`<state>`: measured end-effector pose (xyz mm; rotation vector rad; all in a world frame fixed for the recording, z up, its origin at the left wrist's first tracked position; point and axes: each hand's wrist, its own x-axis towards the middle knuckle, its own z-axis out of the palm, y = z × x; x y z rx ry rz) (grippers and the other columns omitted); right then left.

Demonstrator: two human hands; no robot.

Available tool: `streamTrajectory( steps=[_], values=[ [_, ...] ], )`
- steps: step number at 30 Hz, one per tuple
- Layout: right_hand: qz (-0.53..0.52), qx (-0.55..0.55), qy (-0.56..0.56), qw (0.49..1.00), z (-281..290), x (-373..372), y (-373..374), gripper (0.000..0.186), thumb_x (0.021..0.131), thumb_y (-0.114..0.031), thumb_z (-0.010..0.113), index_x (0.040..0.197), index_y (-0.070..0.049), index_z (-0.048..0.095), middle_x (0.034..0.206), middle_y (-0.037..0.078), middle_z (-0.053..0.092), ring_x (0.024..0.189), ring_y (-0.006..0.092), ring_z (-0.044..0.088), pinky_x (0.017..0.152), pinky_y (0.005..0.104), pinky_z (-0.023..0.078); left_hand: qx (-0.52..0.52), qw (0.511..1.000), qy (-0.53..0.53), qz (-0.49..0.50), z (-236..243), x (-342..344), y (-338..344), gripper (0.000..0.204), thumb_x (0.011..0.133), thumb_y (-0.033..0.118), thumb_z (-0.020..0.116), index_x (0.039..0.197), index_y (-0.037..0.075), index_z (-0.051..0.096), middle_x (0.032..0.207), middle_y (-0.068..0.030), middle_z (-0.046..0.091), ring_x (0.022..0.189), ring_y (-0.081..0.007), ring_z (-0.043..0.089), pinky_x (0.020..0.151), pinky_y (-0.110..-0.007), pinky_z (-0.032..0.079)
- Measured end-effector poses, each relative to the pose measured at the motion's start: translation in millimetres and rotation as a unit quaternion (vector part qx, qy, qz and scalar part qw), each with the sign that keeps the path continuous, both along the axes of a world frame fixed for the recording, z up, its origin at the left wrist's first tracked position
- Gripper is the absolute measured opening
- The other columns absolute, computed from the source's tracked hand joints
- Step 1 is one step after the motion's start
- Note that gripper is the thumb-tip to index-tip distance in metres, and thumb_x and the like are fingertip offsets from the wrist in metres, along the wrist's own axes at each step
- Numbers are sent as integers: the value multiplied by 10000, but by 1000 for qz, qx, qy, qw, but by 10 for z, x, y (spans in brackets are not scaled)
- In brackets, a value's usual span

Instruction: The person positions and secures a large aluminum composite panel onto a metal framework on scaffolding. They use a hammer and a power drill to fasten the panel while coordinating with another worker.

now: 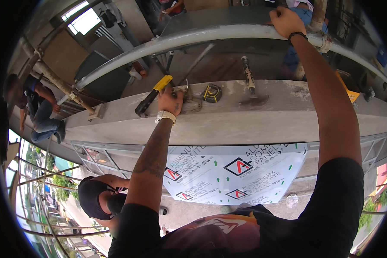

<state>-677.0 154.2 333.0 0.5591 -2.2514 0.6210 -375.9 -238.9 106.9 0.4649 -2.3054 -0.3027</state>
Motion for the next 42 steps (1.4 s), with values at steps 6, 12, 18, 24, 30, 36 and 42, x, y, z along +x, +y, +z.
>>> streamTrajectory(
  steps=[6, 12, 18, 24, 30, 36, 42],
  values=[
    [-3, -11, 1, 1000, 10, 41, -13, 474, 955, -494, 508, 1149, -121, 727, 1134, 180, 737, 1065, 411, 683, 951, 504, 543, 30, 998, -58, 10, 52, -28, 6, 409, 872, 376, 658, 1040, 9, 719, 1052, -231, 717, 1056, -443, 635, 981, -514, 492],
    [8, 9, -2, 1000, 28, -29, 63, 467, 959, -482, 513, 1162, -120, 727, 1133, 175, 739, 1081, 402, 682, 954, 492, 541, 48, 997, -66, 1, 92, -60, 69, 413, 869, 383, 660, 1053, 19, 724, 1085, -218, 723, 1089, -435, 634, 985, -511, 495],
    [-3, -12, -26, 1000, 39, 78, -5, 509, 967, -474, 494, 1268, -114, 693, 1171, 155, 739, 1133, 374, 669, 986, 459, 524, 50, 995, -82, 15, 98, -29, 58, 441, 863, 393, 667, 1080, 14, 722, 1113, -212, 721, 1130, -423, 619, 994, -518, 493],
    [-8, 1, -70, 998, 121, 213, -36, 568, 969, -482, 490, 1340, -80, 643, 1209, 151, 734, 1167, 368, 662, 1011, 441, 504, 50, 996, -76, 21, 127, 4, 87, 434, 860, 396, 677, 1049, 7, 719, 1074, -220, 726, 1098, -422, 629, 994, -515, 487],
    [0, 6, -34, 999, 20, -122, 75, 558, 985, -493, 498, 1304, -57, 637, 1186, 184, 728, 1162, 418, 642, 1009, 478, 485, 41, 997, -66, 26, 127, -9, 101, 440, 849, 408, 688, 1031, 8, 720, 1042, -223, 725, 1053, -408, 643, 955, -495, 503],
    [11, 0, -12, 1000, -30, -298, 140, 582, 993, -522, 499, 1310, -52, 630, 1225, 211, 702, 1198, 432, 618, 1023, 469, 478, 57, 996, -62, 22, 167, 2, 125, 446, 852, 407, 677, 1035, 2, 715, 1050, -209, 716, 1084, -403, 625, 979, -493, 498],
    [-12, -6, 7, 1000, -78, -383, 122, 620, 988, -541, 498, 1376, -69, 605, 1264, 249, 675, 1229, 443, 596, 1042, 475, 465, 63, 995, -70, 25, 184, 17, 143, 446, 858, 409, 666, 1023, -3, 714, 1068, -215, 712, 1097, -415, 617, 997, -495, 488]
  ],
)
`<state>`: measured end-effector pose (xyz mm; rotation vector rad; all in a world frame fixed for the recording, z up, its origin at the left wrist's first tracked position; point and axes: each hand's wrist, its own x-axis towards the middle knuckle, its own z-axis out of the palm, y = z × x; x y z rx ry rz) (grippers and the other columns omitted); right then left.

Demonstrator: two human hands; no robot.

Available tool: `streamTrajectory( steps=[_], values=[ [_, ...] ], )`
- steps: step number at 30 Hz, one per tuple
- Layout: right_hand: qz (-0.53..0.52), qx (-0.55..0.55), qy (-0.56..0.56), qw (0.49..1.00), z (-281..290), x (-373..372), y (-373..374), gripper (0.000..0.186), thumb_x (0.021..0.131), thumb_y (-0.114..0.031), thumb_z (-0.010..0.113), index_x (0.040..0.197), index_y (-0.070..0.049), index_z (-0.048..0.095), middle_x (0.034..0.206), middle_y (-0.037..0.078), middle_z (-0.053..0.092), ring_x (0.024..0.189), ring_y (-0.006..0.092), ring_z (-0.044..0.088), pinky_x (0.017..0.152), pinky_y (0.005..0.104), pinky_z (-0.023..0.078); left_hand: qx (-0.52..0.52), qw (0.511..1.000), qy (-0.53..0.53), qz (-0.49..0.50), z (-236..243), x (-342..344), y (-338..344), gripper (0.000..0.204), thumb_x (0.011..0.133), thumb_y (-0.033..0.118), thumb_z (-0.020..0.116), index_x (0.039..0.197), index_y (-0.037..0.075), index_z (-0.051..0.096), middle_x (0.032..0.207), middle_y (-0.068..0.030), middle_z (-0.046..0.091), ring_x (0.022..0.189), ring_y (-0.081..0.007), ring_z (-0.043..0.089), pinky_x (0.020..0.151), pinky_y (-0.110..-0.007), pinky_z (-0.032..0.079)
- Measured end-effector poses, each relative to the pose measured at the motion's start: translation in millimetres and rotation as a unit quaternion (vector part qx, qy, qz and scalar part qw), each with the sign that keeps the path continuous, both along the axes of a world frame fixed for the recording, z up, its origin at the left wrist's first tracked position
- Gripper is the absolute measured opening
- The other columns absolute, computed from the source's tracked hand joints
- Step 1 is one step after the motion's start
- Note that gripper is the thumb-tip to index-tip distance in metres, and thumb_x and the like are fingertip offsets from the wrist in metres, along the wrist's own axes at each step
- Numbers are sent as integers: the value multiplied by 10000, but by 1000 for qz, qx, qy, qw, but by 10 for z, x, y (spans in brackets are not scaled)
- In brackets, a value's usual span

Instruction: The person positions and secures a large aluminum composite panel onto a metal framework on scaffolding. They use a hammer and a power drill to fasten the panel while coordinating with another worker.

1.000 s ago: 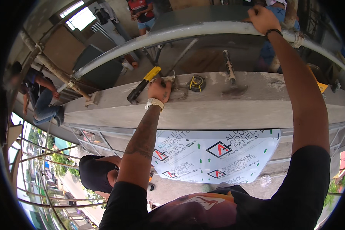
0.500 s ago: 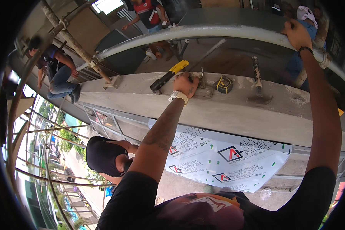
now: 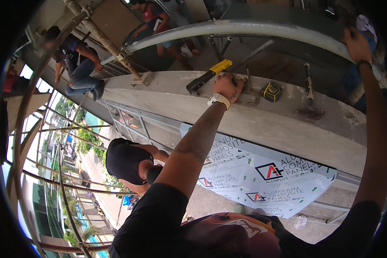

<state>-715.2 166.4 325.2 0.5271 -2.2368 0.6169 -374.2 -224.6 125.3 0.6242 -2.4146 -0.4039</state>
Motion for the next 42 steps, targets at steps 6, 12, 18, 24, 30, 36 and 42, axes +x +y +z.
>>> streamTrajectory(
  steps=[6, 12, 18, 24, 30, 36, 42],
  values=[
    [-9, 20, -41, 999, 23, 71, -46, 645, 987, -552, 485, 1395, -66, 595, 1322, 256, 642, 1258, 440, 581, 1063, 470, 457, -10, 1000, 9, 2, -53, 2, -43, 434, 854, 408, 667, 1002, 2, 713, 1042, -221, 714, 1073, -428, 623, 989, -504, 492],
    [-3, 17, -8, 1000, 25, -35, 32, 632, 992, -549, 483, 1383, -67, 604, 1302, 258, 652, 1250, 445, 584, 1058, 467, 461, -13, 1000, 16, -2, -48, -40, -26, 425, 853, 404, 667, 1002, 9, 712, 1029, -223, 714, 1061, -430, 625, 979, -510, 495],
    [20, 11, -20, 1000, -2, -14, -11, 615, 999, -538, 491, 1365, -57, 608, 1281, 263, 659, 1238, 452, 587, 1047, 476, 465, -33, 999, 17, 2, -139, -30, -101, 426, 855, 405, 656, 1005, 10, 709, 1046, -194, 717, 1071, -427, 619, 983, -505, 493],
    [25, -5, 25, 999, -57, -84, 18, 595, 1005, -538, 485, 1327, -56, 619, 1266, 279, 652, 1214, 471, 589, 1022, 489, 474, 12, 999, -38, -11, -3, -12, -36, 454, 851, 372, 669, 1114, 3, 687, 1188, -212, 681, 1174, -426, 594, 1025, -522, 478],
    [28, 0, 29, 999, -57, -117, 18, 596, 1005, -541, 488, 1333, -61, 620, 1269, 276, 652, 1209, 471, 591, 1017, 488, 479, 3, 1000, -18, -4, -7, -8, -34, 432, 854, 383, 657, 1061, 6, 704, 1081, -211, 702, 1103, -417, 619, 998, -504, 491],
    [26, -4, 39, 999, -66, -78, 11, 571, 1008, -530, 489, 1327, -77, 626, 1248, 276, 661, 1202, 470, 595, 1008, 488, 483, 12, 999, -35, -12, 2, -14, -24, 440, 868, 376, 646, 1088, 0, 700, 1155, -215, 698, 1156, -419, 600, 1013, -505, 490],
    [17, 5, 13, 1000, -16, -115, 29, 607, 997, -554, 494, 1358, -81, 616, 1263, 271, 662, 1215, 464, 597, 1021, 483, 480, -25, 1000, 18, -4, -85, -27, -63, 424, 862, 394, 655, 1011, 2, 710, 1041, -204, 717, 1060, -419, 623, 976, -487, 491]
  ],
)
